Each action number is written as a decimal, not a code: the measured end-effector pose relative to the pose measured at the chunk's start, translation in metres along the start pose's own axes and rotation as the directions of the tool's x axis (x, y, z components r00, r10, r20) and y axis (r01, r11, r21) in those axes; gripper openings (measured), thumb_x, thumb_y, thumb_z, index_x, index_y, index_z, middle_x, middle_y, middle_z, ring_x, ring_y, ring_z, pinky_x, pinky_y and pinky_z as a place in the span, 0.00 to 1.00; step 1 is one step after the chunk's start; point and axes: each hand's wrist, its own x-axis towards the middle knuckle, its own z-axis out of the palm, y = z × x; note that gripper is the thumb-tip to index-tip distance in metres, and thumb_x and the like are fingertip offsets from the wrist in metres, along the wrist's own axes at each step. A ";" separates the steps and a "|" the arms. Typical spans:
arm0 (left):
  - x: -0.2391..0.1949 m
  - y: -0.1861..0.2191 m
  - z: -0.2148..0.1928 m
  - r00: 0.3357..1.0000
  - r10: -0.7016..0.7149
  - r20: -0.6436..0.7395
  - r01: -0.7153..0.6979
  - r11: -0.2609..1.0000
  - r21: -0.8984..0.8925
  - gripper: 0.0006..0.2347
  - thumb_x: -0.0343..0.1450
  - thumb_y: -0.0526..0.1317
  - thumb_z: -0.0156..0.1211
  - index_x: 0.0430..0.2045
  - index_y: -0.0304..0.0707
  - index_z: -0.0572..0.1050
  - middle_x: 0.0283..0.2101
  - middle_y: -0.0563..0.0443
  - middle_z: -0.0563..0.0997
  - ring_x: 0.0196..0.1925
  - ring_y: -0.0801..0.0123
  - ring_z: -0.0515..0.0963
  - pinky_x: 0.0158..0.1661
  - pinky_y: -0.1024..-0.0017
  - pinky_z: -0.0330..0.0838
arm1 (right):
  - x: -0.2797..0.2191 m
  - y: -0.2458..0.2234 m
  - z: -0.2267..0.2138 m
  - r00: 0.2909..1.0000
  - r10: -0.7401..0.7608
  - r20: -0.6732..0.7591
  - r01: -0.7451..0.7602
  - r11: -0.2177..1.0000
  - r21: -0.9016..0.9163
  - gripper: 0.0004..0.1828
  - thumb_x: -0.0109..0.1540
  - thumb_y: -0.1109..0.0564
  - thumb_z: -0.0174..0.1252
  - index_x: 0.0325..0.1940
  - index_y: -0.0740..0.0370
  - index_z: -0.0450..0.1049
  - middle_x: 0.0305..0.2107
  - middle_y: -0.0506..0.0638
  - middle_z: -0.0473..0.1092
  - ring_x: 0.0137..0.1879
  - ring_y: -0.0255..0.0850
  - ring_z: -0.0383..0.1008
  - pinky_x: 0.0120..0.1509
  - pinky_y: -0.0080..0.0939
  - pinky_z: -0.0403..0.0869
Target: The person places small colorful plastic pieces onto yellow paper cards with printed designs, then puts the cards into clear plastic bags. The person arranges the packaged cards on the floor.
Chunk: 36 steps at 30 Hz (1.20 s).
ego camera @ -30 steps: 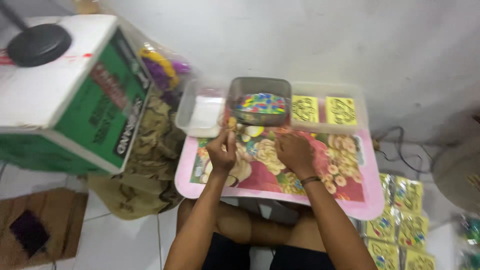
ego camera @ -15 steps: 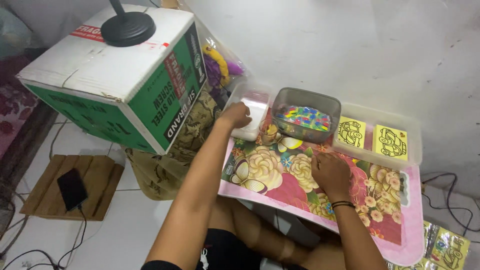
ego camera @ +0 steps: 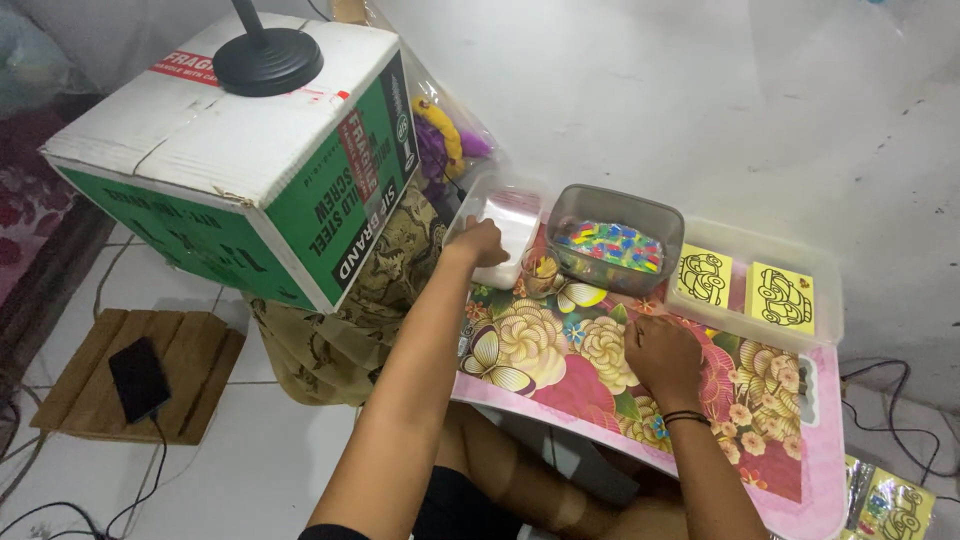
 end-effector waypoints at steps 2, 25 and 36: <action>-0.017 0.008 -0.008 1.000 -0.002 -0.012 0.002 1.000 0.013 0.27 0.71 0.53 0.55 0.55 0.26 0.75 0.61 0.37 0.72 0.69 0.39 0.61 0.59 0.37 0.67 | -0.001 -0.001 -0.003 0.999 0.019 0.025 -0.020 1.000 0.022 0.19 0.62 0.44 0.48 0.22 0.54 0.74 0.22 0.54 0.73 0.40 0.52 0.79 0.46 0.51 0.77; -0.190 0.123 -0.141 0.557 0.622 -0.551 -0.506 0.779 0.370 0.07 0.65 0.42 0.62 0.31 0.45 0.83 0.39 0.50 0.83 0.47 0.50 0.77 0.42 0.55 0.71 | 0.000 0.036 0.010 0.968 0.244 0.054 -0.231 0.786 0.574 0.22 0.63 0.47 0.55 0.17 0.56 0.65 0.13 0.50 0.60 0.26 0.41 0.66 0.37 0.41 0.67; -0.154 0.155 0.000 0.333 0.826 -0.454 -0.655 0.549 0.519 0.02 0.61 0.40 0.61 0.19 0.48 0.79 0.30 0.55 0.81 0.44 0.58 0.77 0.42 0.62 0.70 | -0.005 0.025 -0.028 0.988 0.117 0.096 -0.132 0.357 0.925 0.37 0.73 0.40 0.34 0.26 0.60 0.80 0.15 0.52 0.70 0.24 0.38 0.66 0.36 0.36 0.67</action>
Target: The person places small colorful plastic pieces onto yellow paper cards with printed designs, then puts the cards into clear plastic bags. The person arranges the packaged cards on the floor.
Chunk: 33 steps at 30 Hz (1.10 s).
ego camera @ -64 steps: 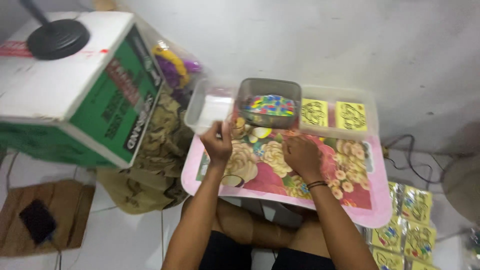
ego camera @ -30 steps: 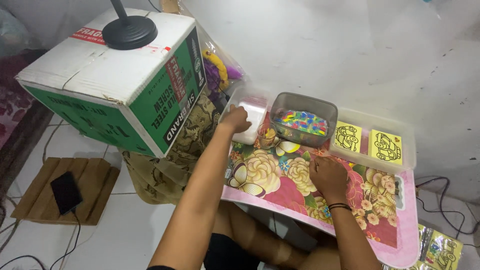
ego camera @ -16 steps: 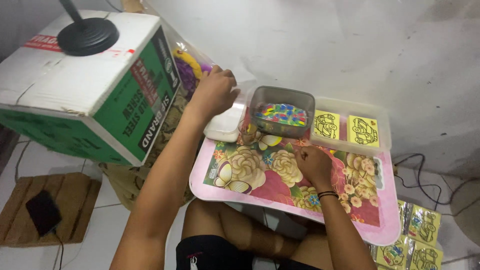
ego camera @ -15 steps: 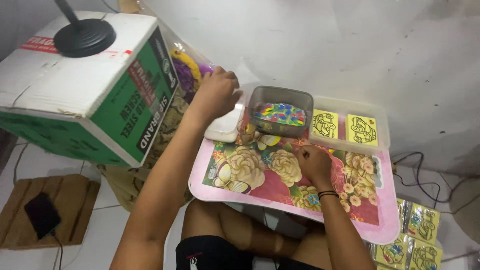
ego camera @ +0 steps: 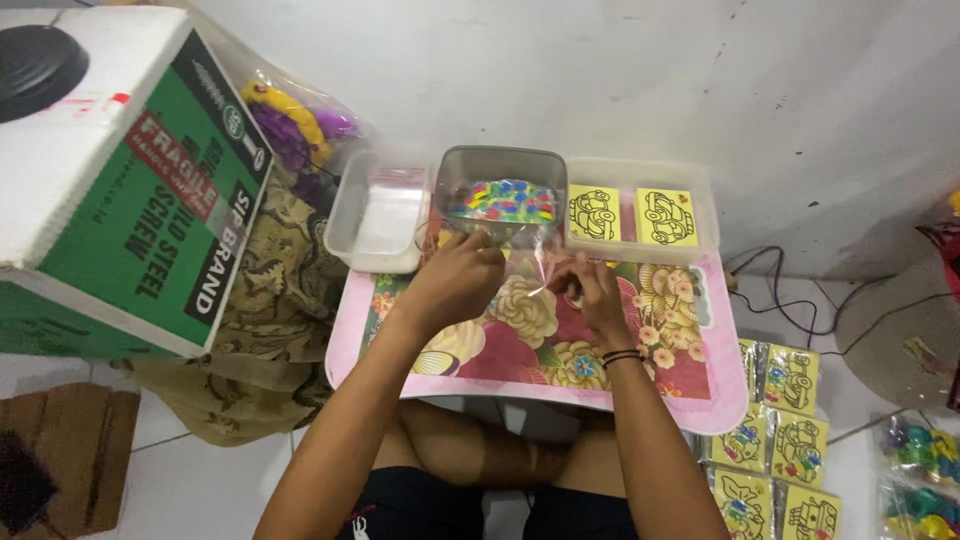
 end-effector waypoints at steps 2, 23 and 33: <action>0.001 0.008 0.003 1.000 0.014 -0.023 -0.014 1.000 -0.006 0.02 0.61 0.40 0.60 0.18 0.48 0.79 0.30 0.55 0.81 0.43 0.59 0.77 0.40 0.63 0.70 | -0.001 0.012 -0.006 1.000 -0.001 -0.007 0.002 1.000 0.031 0.39 0.73 0.37 0.31 0.22 0.57 0.77 0.13 0.50 0.69 0.23 0.35 0.65 0.35 0.33 0.65; -0.002 0.064 -0.012 0.797 -0.589 -0.137 0.356 0.641 -0.680 0.10 0.76 0.43 0.55 0.41 0.36 0.69 0.58 0.38 0.71 0.59 0.40 0.71 0.56 0.49 0.66 | 0.010 0.030 -0.021 0.986 0.068 -0.154 -0.014 0.944 0.330 0.08 0.55 0.59 0.70 0.36 0.65 0.82 0.24 0.52 0.75 0.28 0.30 0.69 0.30 0.28 0.69; 0.002 0.065 0.010 0.561 -0.748 0.354 0.198 -0.294 -0.935 0.30 0.70 0.33 0.66 0.64 0.35 0.55 0.41 0.47 0.83 0.29 0.81 0.72 0.31 0.83 0.64 | 0.008 0.037 -0.022 0.983 0.068 -0.171 0.019 0.889 0.457 0.07 0.56 0.59 0.69 0.35 0.65 0.81 0.23 0.50 0.74 0.30 0.30 0.71 0.36 0.26 0.69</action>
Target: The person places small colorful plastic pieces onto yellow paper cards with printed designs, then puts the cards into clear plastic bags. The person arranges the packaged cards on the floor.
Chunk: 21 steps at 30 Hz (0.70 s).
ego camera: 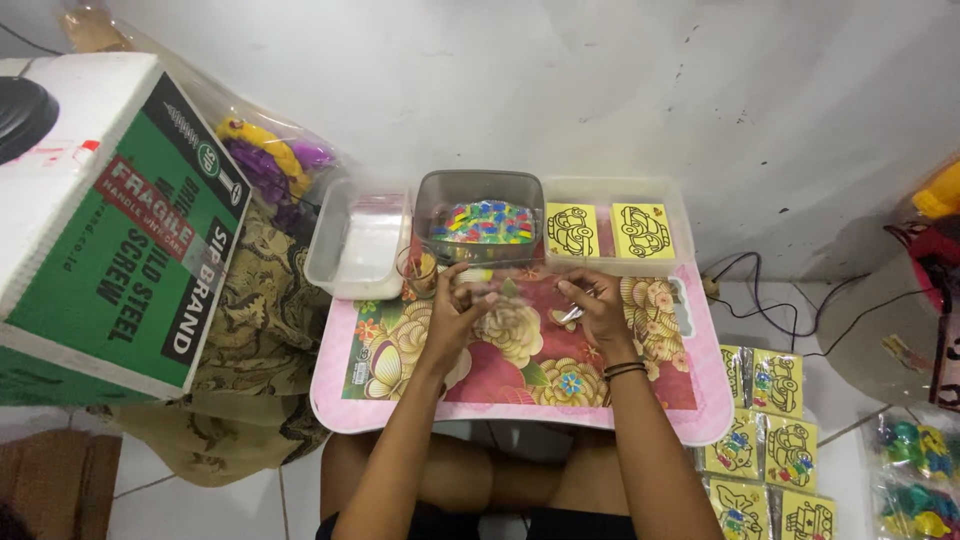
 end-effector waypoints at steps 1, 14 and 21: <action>0.004 -0.005 -0.003 1.000 0.001 0.002 -0.001 1.000 -0.001 0.30 0.70 0.33 0.66 0.64 0.35 0.55 0.41 0.47 0.83 0.29 0.81 0.72 0.31 0.83 0.64 | 0.001 0.002 -0.002 1.000 -0.002 -0.001 0.002 1.000 -0.001 0.07 0.56 0.59 0.69 0.35 0.65 0.81 0.23 0.50 0.74 0.30 0.30 0.71 0.36 0.26 0.69; 0.014 -0.034 -0.019 0.989 0.149 -0.007 -0.131 0.888 0.440 0.04 0.69 0.41 0.70 0.30 0.45 0.85 0.21 0.51 0.84 0.26 0.77 0.78 0.32 0.73 0.74 | 0.002 0.001 0.007 0.981 0.068 0.181 -0.041 0.988 -0.149 0.03 0.59 0.65 0.66 0.36 0.68 0.80 0.12 0.50 0.66 0.10 0.29 0.60 0.14 0.27 0.61; 0.008 -0.028 -0.011 0.958 0.259 -0.124 -0.161 0.842 0.515 0.07 0.66 0.44 0.72 0.22 0.43 0.85 0.06 0.55 0.64 0.16 0.78 0.63 0.21 0.75 0.56 | -0.011 -0.023 0.022 0.999 0.020 0.038 -0.009 0.967 -0.255 0.02 0.61 0.63 0.62 0.36 0.66 0.79 0.12 0.51 0.67 0.14 0.29 0.64 0.15 0.27 0.64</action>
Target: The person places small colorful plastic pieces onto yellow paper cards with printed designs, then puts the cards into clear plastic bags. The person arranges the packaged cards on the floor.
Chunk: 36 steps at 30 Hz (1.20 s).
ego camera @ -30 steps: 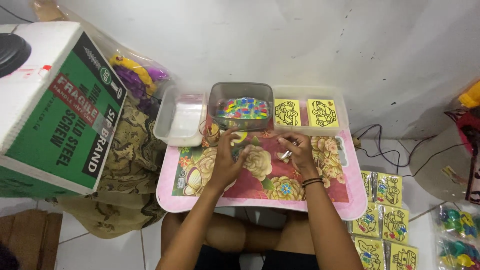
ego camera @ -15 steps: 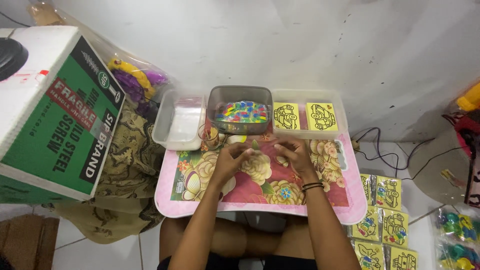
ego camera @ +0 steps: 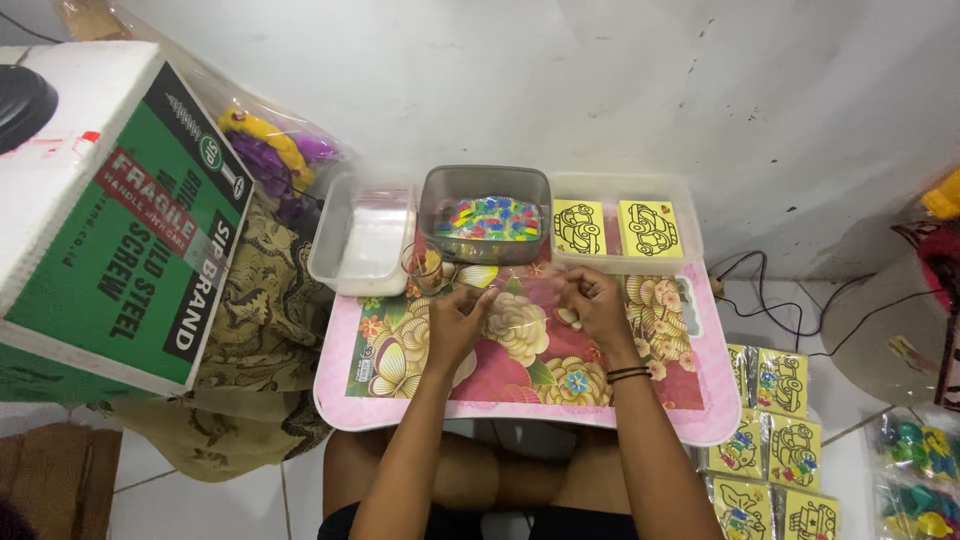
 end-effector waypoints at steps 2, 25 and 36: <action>0.001 -0.004 -0.001 1.000 -0.006 -0.013 0.006 1.000 0.004 0.07 0.67 0.44 0.72 0.23 0.42 0.85 0.07 0.53 0.65 0.17 0.77 0.64 0.22 0.74 0.57 | -0.001 0.000 -0.002 1.000 -0.019 -0.004 0.019 1.000 -0.006 0.05 0.62 0.59 0.64 0.34 0.64 0.79 0.14 0.51 0.70 0.16 0.29 0.66 0.19 0.27 0.65; -0.003 0.006 -0.007 0.983 0.005 0.182 0.017 0.992 -0.121 0.07 0.69 0.43 0.71 0.25 0.40 0.84 0.16 0.49 0.80 0.23 0.79 0.72 0.27 0.77 0.65 | -0.005 0.003 -0.013 0.933 0.057 0.356 -0.135 0.971 0.197 0.16 0.68 0.52 0.49 0.43 0.67 0.77 0.18 0.44 0.56 0.21 0.27 0.53 0.19 0.22 0.56; -0.004 0.029 -0.009 0.990 -0.011 0.138 0.028 0.991 -0.128 0.11 0.69 0.44 0.71 0.18 0.39 0.83 0.13 0.49 0.77 0.20 0.78 0.70 0.28 0.76 0.67 | -0.004 0.038 -0.027 0.934 0.006 0.358 -0.083 0.976 0.202 0.22 0.64 0.50 0.53 0.18 0.64 0.73 0.11 0.43 0.54 0.19 0.28 0.49 0.23 0.27 0.50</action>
